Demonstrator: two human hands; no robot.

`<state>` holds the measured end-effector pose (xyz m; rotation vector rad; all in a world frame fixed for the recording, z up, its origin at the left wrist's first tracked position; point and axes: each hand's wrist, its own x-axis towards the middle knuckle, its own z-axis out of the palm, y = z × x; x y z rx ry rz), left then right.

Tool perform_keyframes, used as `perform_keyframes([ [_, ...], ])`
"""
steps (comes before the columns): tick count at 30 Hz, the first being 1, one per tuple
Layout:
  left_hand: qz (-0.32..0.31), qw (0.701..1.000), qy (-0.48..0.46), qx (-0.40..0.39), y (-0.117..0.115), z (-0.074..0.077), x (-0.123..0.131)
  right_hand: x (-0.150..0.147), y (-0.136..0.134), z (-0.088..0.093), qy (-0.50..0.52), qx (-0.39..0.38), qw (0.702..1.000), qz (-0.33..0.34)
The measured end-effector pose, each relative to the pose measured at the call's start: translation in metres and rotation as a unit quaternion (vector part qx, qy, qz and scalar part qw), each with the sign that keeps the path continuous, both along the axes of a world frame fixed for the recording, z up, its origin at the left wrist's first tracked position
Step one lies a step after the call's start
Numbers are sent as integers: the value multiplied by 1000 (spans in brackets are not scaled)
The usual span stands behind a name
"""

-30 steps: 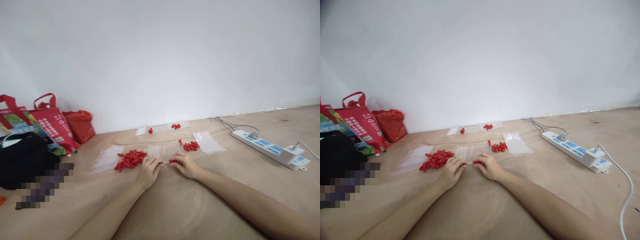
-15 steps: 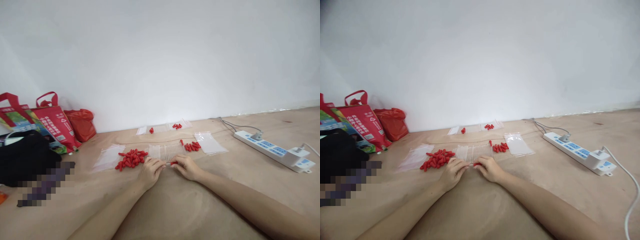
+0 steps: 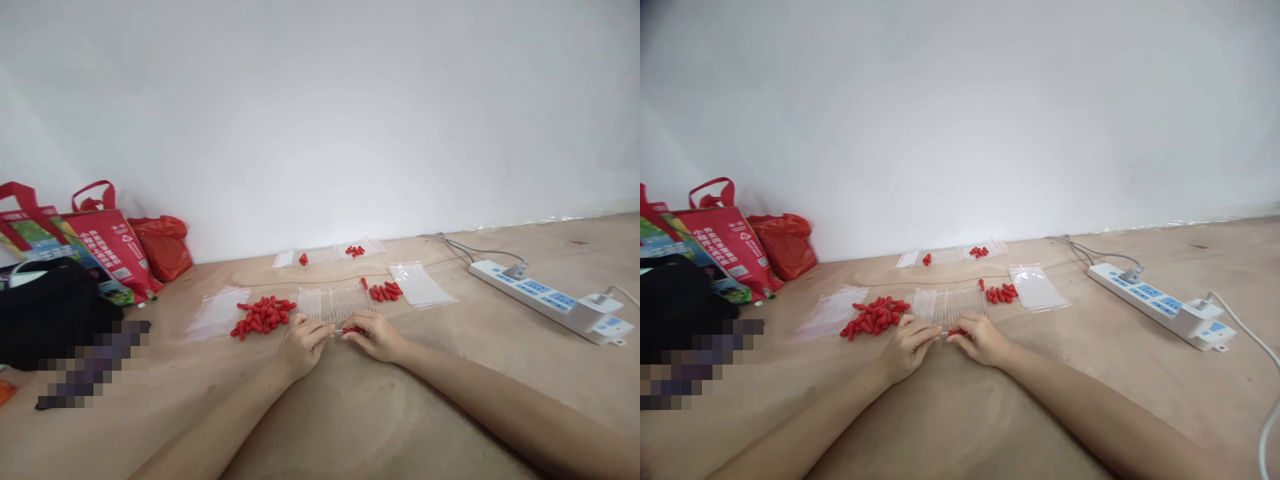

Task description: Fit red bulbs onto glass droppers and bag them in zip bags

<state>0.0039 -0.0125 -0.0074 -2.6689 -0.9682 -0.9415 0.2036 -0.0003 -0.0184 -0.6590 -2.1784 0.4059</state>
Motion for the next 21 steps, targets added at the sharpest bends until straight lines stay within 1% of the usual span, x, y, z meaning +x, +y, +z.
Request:
perform_keyframes([
  [5, -32, 998, -9, 54, 0, -1, 2, 0, -1, 0, -16, 34, 999, 0],
  [9, -36, 997, -13, 71, -1, 0, 4, 0, -1, 0, -37, 62, 997, -1],
  [13, -38, 997, -9, 72, -3, 0, 7, -2, 0, -1, -59, 86, 994, -7],
  [21, -30, 999, 7, 42, -1, -3, 9, -4, 1, -1, -93, 89, 992, -11],
])
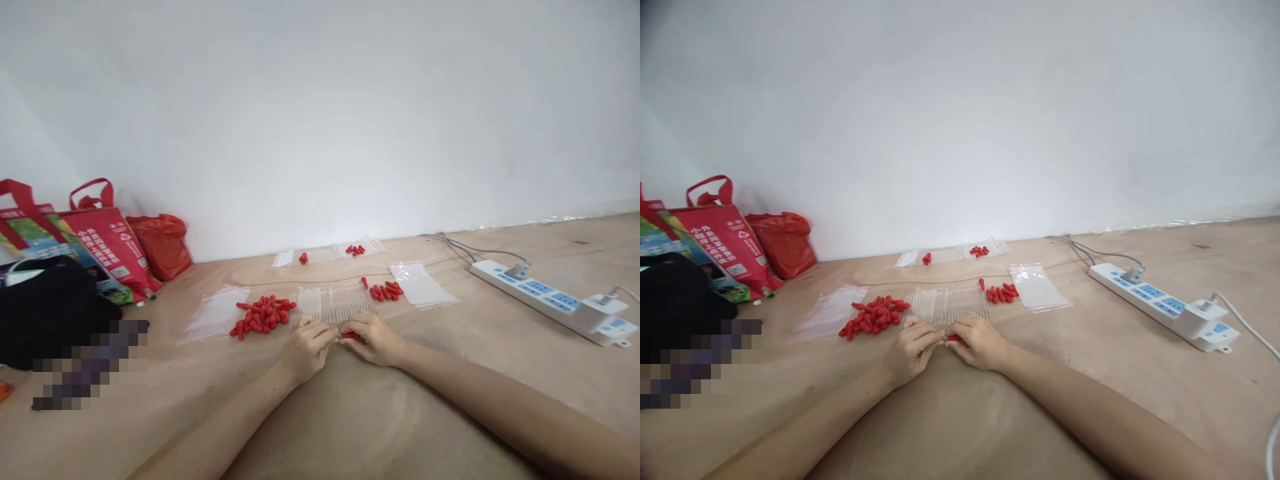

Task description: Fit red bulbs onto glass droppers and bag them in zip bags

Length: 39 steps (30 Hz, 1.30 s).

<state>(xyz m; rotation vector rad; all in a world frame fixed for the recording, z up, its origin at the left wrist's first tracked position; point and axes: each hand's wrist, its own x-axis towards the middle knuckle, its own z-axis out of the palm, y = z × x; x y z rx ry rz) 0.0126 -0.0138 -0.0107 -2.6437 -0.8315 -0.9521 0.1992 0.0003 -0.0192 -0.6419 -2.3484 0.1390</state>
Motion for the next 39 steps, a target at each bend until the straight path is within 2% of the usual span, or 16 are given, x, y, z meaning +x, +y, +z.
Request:
perform_keyframes([
  [8, 51, 998, -29, -30, 1, 6, -5, 9, 7, 2, 33, -1, 997, -64],
  [12, 64, 997, -25, -31, 2, 6, -8, 14, 7, 5, 13, 28, 994, -102],
  [16, 63, 997, -25, -35, 1, 5, -7, 14, 3, 8, -7, 44, 993, -109],
  [18, 64, 997, -28, -36, 0, 6, -7, 13, 3, 9, 5, 19, 994, -107],
  [20, 68, 996, -39, -35, -1, 7, -6, 12, 4, 8, 60, -52, 991, -105],
  [22, 73, 995, -52, -33, -2, 8, -5, 9, 6, 6, 161, -172, 967, -92],
  [25, 82, 994, -71, -34, -3, 8, -4, 2, 6, 2, 315, -356, 879, -48],
  [27, 79, 993, -80, -40, -4, 9, -3, -4, 6, 1, 377, -426, 822, -13],
  [29, 68, 993, -84, -54, -5, 10, -4, -7, 9, 4, 408, -452, 793, 0],
  [31, 58, 992, -84, -74, -6, 12, -5, -4, 18, 11, 407, -440, 800, -22],
  [33, 60, 990, -84, -94, -7, 14, -5, 5, 34, 22, 382, -395, 832, -78],
  [36, 83, 987, -88, -106, -6, 15, -6, 27, 66, 37, 316, -306, 873, -209],
  [39, 101, 986, -83, -103, -5, 14, -5, 42, 92, 41, 184, -277, 885, -326],
])
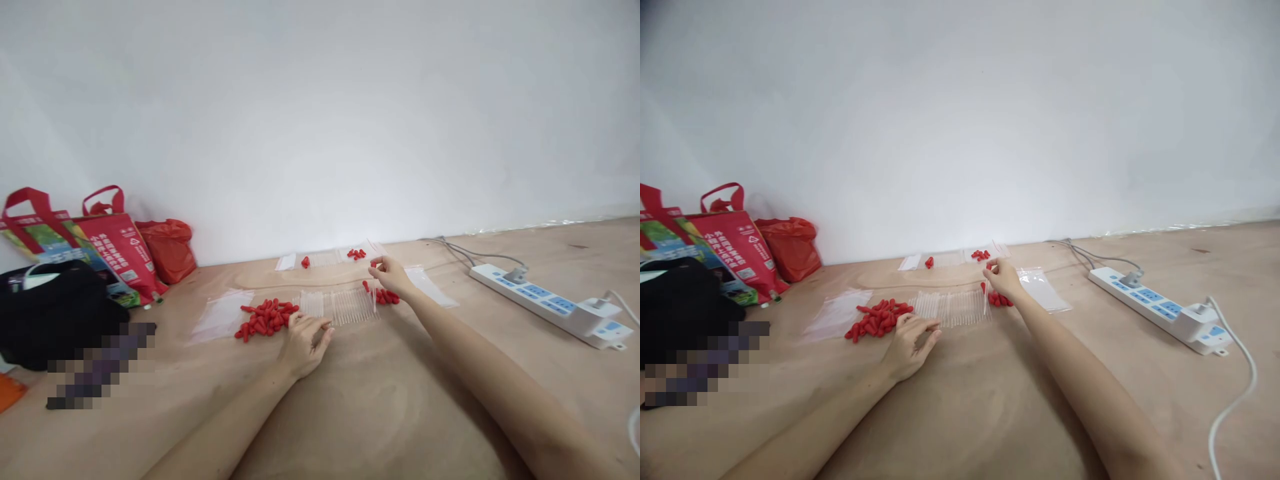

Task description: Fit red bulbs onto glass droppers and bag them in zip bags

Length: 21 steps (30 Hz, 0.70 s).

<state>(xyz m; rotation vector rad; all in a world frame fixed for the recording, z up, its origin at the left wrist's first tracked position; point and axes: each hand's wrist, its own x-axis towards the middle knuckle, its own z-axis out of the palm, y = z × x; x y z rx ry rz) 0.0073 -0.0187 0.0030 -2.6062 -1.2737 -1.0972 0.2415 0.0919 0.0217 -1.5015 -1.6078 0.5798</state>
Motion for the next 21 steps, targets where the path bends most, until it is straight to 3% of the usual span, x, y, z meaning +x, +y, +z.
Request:
perform_keyframes([
  [3, 1, 1000, 16, 1, 1, -2, 0, 2, 10, -6, -92, -37, 995, -16],
  [7, 1, 1000, 23, 1, 1, -2, -1, -5, 7, -15, -130, -49, 990, -16],
  [12, -1, 1000, 30, 1, 2, -1, 0, -9, 3, -14, -238, -60, 969, -25],
  [16, 5, 1000, 30, 6, 2, 0, 0, 1, 3, -7, -232, -43, 970, -59],
  [21, 27, 999, 38, 28, 2, -1, 0, 33, -6, 3, -234, -27, 967, -99],
])
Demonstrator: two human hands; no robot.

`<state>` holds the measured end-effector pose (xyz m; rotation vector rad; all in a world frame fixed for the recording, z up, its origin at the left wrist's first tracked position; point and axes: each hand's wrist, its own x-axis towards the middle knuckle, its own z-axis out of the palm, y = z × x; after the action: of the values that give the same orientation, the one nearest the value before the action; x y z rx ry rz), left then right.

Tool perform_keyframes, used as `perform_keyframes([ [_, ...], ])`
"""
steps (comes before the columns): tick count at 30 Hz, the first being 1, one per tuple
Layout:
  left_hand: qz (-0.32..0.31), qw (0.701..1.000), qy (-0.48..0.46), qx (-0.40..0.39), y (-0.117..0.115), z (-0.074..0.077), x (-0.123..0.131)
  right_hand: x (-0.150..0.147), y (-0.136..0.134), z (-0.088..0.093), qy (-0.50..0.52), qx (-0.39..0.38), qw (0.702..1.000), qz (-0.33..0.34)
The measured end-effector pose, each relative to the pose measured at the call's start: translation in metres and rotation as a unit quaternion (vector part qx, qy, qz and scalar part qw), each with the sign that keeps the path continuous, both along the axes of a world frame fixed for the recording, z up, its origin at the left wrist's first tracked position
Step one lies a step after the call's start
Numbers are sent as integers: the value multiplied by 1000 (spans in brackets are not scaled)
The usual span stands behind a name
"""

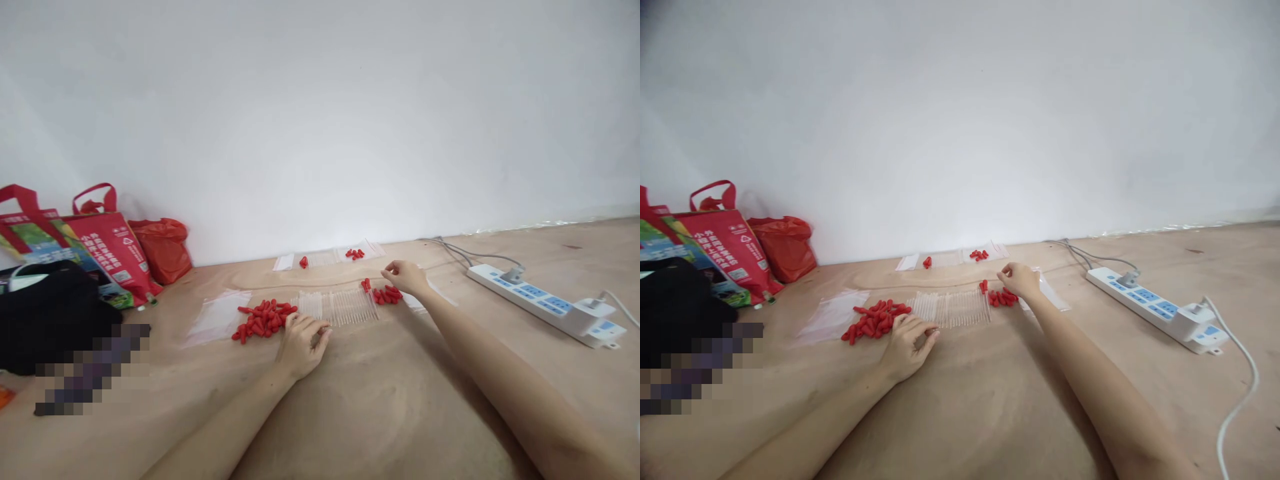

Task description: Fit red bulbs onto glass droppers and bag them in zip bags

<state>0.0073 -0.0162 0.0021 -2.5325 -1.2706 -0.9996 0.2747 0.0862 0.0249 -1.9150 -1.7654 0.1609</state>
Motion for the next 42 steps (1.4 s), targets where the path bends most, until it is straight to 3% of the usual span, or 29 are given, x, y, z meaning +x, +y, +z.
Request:
perform_keyframes([
  [7, 44, 999, 24, 20, 2, -2, 4, 26, -25, -4, -86, -36, 993, 73],
  [12, 82, 996, 22, 13, 4, -4, 1, 22, -28, -10, -107, -49, 991, 68],
  [16, 150, 988, 28, -5, 13, 1, 0, 21, -25, -7, -102, -43, 993, 52],
  [19, 212, 976, 40, -33, 27, 9, 10, 16, -27, -4, -67, -3, 997, 33],
  [23, 269, 957, 77, -83, 48, 17, 33, -12, -42, -16, 3, 145, 989, 39],
  [26, 296, 946, 85, -99, 63, 17, 45, -39, -59, -33, 0, 211, 971, 113],
  [31, 324, 933, 95, -128, 74, 16, 50, -55, -69, -46, -1, 232, 958, 167],
  [42, 314, 932, 72, -164, 81, 25, 59, -51, -67, -45, 3, 233, 958, 165],
])
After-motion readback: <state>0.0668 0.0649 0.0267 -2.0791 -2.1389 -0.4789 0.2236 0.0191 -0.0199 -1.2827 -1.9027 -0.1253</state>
